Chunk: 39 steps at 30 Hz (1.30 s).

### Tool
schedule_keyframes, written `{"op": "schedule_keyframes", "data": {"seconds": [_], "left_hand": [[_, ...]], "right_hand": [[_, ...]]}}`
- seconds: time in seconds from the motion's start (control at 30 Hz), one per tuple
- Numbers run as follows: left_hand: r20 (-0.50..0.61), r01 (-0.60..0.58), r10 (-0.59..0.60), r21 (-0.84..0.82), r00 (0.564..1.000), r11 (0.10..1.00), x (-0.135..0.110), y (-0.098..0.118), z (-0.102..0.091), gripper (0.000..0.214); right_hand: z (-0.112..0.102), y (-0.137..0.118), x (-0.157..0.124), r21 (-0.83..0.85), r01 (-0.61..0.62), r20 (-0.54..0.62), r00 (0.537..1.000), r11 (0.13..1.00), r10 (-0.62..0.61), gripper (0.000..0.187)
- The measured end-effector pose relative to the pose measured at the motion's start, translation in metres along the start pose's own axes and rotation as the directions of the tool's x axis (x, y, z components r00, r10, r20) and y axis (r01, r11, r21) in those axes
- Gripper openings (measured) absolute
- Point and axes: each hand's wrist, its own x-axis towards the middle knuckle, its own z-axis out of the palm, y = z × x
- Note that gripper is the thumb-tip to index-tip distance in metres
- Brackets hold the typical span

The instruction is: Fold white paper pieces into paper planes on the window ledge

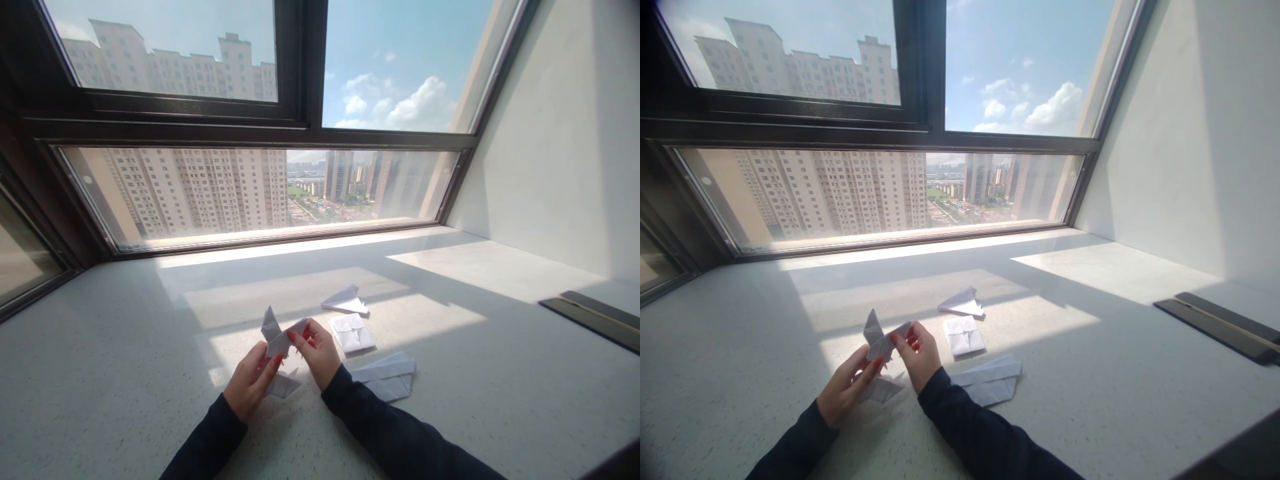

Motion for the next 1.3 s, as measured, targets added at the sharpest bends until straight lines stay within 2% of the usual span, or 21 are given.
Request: {"op": "schedule_keyframes", "data": {"seconds": [0.3, 0.4, 0.5, 0.6, 0.67, 0.77, 1.03, 1.3], "left_hand": [[-0.036, -0.016, 0.016, 0.018, 0.999, 1.000, -0.002, 0.008, -0.001, 0.032], [-0.066, -0.023, 0.019, -0.059, 0.998, 0.998, 0.000, 0.007, -0.003, 0.037], [-0.159, -0.002, -0.034, -0.218, 0.987, 0.976, 0.002, 0.000, -0.002, 0.046], [-0.209, 0.002, -0.076, -0.331, 0.975, 0.944, 0.002, -0.007, 0.000, 0.055], [-0.203, -0.001, -0.080, -0.372, 0.976, 0.928, 0.002, -0.009, 0.001, 0.057], [-0.194, -0.015, -0.070, -0.405, 0.978, 0.914, -0.001, -0.008, 0.002, 0.057], [-0.236, 0.008, -0.097, -0.352, 0.967, 0.936, -0.003, 0.004, 0.005, 0.053], [-0.269, -0.026, -0.068, -0.333, 0.961, 0.942, -0.002, 0.002, 0.007, 0.051]], "right_hand": [[0.000, 0.001, -0.001, -0.050, -0.008, 0.008, 1.000, 0.999, 0.009, 0.018], [-0.003, -0.001, 0.001, -0.003, -0.013, -0.091, 0.996, 1.000, 0.013, 0.020], [-0.005, -0.002, 0.003, -0.003, 0.021, -0.168, 0.986, 1.000, -0.021, 0.021], [-0.004, -0.001, 0.001, -0.036, 0.027, -0.107, 0.994, 0.999, -0.031, 0.020], [-0.002, 0.000, 0.000, -0.060, 0.014, -0.061, 0.998, 0.998, -0.018, 0.020], [0.000, 0.000, -0.002, -0.103, 0.002, -0.056, 0.998, 0.995, -0.008, 0.019], [0.000, -0.002, -0.002, -0.150, -0.018, -0.054, 0.998, 0.989, 0.010, 0.018], [0.000, 0.000, -0.001, -0.169, -0.025, -0.053, 0.998, 0.985, 0.016, 0.020]]}}
